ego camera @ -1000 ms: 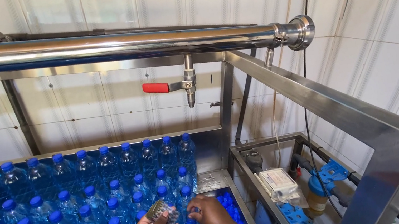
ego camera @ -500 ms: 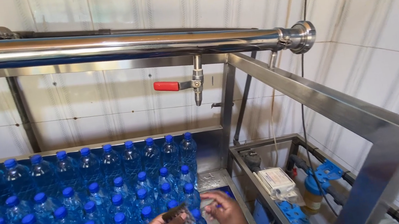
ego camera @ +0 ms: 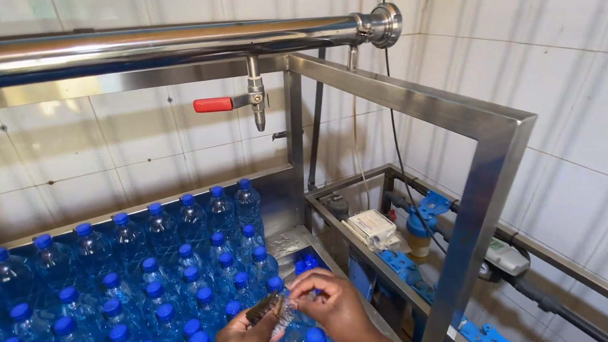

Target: The person applies small labels to the caps of numerous blue water bottles arranged on a metal rack. They peel labels from a sheet and affix them to the bottles, moving systematically across the rows. The person briefly moves a plastic chair to reposition themselves before continuing the labeling task.

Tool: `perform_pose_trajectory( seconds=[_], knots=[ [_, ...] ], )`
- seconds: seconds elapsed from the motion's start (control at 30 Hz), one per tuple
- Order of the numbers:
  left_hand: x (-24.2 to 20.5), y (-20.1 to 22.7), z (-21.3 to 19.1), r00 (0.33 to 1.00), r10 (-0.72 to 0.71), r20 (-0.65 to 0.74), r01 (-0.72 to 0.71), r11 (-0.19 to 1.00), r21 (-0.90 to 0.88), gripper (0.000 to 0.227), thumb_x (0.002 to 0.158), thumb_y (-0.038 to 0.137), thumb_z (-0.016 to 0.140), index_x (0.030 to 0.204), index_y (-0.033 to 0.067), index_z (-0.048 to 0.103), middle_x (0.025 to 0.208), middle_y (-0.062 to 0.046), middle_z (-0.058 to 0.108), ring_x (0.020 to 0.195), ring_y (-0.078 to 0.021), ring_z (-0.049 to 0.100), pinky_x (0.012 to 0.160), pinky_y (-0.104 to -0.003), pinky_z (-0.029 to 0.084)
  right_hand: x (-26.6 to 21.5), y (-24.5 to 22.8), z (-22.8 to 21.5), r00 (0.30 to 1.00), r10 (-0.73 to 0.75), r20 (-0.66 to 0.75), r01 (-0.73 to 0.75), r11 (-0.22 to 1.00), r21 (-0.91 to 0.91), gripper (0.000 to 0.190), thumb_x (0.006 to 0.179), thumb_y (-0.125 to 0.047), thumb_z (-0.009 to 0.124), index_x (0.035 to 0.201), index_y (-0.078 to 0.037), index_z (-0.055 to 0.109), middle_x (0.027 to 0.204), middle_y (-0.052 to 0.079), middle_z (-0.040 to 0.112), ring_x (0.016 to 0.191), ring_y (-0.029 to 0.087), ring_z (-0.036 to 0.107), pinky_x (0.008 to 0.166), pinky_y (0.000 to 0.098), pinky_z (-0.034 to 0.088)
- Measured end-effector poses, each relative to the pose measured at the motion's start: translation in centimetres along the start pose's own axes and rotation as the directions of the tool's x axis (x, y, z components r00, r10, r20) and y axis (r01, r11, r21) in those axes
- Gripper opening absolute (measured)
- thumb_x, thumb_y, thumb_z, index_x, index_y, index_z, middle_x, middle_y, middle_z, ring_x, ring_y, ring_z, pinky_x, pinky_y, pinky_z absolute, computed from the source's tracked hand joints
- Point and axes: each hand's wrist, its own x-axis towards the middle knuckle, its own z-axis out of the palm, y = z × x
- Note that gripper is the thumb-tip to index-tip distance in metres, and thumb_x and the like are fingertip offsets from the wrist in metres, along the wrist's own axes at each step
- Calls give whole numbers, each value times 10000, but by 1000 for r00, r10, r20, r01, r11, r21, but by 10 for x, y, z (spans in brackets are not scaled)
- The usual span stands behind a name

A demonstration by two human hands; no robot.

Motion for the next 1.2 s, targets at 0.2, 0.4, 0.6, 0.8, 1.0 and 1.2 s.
perform_pose_trajectory(
  seconds=[0.2,0.4,0.6,0.8,1.0,1.2],
  knots=[
    [-21,5,-13,994,-110,-2,108,971,216,225,951,32,879,1155,-28,953,882,-185,891,727,-272,735,679,-380,599,-16,-15,-33,746,221,628,-427,883,196,404,1133,-183,666,1509,-52,735,1235,79,852,743,85,745,632,210,539],
    [-27,21,-33,977,-213,-22,213,977,18,238,1044,6,774,1242,-113,834,1270,-289,835,1138,-453,793,923,-548,705,13,-9,-32,956,294,-17,-277,879,-388,257,949,-201,846,1195,-231,912,1251,43,887,1104,202,867,986,357,689],
    [4,10,-43,987,-150,-67,126,952,-278,300,1069,12,708,1342,-108,743,1211,-281,791,1109,-397,748,967,-570,643,45,23,-15,944,235,230,-102,875,-473,247,1007,-250,799,1227,-177,882,1286,41,855,1183,253,791,988,422,597],
    [-2,20,-33,982,-162,-100,125,945,-302,317,1106,16,651,1380,-132,707,1250,-315,783,1128,-426,754,955,-569,644,46,39,5,954,-160,255,264,852,-452,158,996,-161,825,1147,-207,835,1233,50,812,1046,290,804,823,462,636],
    [7,1,-31,988,-132,-77,107,958,-265,348,1065,5,712,1399,-71,771,1206,-289,819,1064,-373,760,885,-539,663,18,18,-29,754,93,650,-60,996,-73,804,1029,-738,405,1663,-256,512,1785,38,450,1681,340,373,1327,603,270],
    [32,-37,-14,989,-138,43,144,969,-199,283,961,-5,833,1214,-131,833,1089,-261,830,986,-361,764,870,-553,674,10,15,-10,960,199,196,-242,943,228,332,806,-173,981,1109,-95,872,1024,64,852,686,107,682,597,284,630]
  ],
)
